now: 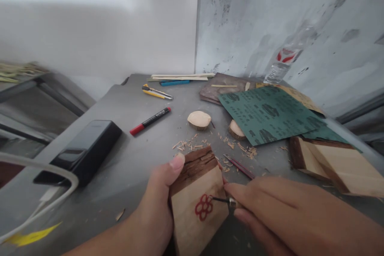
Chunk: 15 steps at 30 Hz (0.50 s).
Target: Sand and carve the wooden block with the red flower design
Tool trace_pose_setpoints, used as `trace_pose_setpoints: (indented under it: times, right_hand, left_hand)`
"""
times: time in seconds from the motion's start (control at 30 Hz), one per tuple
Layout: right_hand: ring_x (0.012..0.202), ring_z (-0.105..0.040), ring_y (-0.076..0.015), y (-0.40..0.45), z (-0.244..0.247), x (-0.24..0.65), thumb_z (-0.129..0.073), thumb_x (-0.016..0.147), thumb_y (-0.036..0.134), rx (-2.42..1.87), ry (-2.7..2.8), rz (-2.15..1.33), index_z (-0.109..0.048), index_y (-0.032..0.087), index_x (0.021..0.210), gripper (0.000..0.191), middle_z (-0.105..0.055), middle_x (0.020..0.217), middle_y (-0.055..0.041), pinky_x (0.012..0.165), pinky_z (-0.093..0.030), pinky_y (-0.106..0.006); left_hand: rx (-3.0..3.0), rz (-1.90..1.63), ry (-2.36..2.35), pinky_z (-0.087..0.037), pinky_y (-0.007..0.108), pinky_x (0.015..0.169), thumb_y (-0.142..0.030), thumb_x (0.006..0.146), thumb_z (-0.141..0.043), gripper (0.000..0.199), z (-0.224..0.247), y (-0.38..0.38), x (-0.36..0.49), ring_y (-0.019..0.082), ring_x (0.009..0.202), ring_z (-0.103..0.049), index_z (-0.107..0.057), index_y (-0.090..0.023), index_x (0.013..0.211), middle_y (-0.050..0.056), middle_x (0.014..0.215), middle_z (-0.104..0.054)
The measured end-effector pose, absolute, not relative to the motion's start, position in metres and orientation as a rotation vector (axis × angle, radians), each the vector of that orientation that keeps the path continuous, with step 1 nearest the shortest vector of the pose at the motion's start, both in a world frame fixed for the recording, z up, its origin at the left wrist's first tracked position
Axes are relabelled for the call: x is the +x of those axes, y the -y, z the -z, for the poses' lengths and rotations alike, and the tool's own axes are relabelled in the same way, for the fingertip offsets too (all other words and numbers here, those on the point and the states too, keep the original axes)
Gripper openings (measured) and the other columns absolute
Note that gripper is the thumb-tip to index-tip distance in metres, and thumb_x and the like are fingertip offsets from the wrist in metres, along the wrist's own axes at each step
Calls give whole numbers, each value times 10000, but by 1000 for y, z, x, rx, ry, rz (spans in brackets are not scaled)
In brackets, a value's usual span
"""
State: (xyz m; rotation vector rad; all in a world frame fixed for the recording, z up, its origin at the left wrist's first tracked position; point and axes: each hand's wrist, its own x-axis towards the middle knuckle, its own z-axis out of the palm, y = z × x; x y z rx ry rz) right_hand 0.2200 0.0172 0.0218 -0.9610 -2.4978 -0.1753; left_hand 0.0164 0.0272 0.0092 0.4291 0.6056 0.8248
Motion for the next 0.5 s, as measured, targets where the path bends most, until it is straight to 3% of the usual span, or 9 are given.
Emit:
trace_pose_setpoints:
  times: [0.07, 0.23, 0.37, 0.5]
  right_hand:
    - [521, -697, -142, -17, -23, 219, -219, 1110, 236, -892, 2511, 149, -723, 273, 847, 569, -807, 827, 22, 427, -516, -306]
    - [514, -693, -154, -16, -28, 215, -276, 1004, 113, -864, 2547, 120, -655, 285, 710, 510, -792, 747, 33, 424, -502, -330]
    - [521, -697, -163, -13, -24, 217, -305, 954, 85, -872, 2547, 133, -629, 293, 710, 455, -793, 747, 45, 412, -480, -343]
    - [519, -687, -174, -8, -18, 224, -293, 1004, 157, -978, 2594, 222, -670, 279, 841, 428, -785, 743, 43, 398, -469, -359]
  left_hand:
    - [433, -873, -649, -602, 451, 905, -551, 641, -829, 440, -9, -27, 17, 391, 1041, -767, -857, -247, 958, 48, 960, -859]
    - [409, -960, -756, -604, 432, 893, -526, 601, -872, 348, -6, -21, 16, 377, 1012, -775, -865, -267, 834, 37, 869, -860]
    - [380, -919, -774, -599, 437, 905, -525, 610, -871, 365, -4, -21, 17, 376, 1025, -773, -862, -256, 857, 52, 901, -862]
    - [390, -852, -661, -592, 457, 917, -551, 624, -836, 441, -6, -24, 20, 393, 1049, -764, -855, -236, 931, 75, 985, -860]
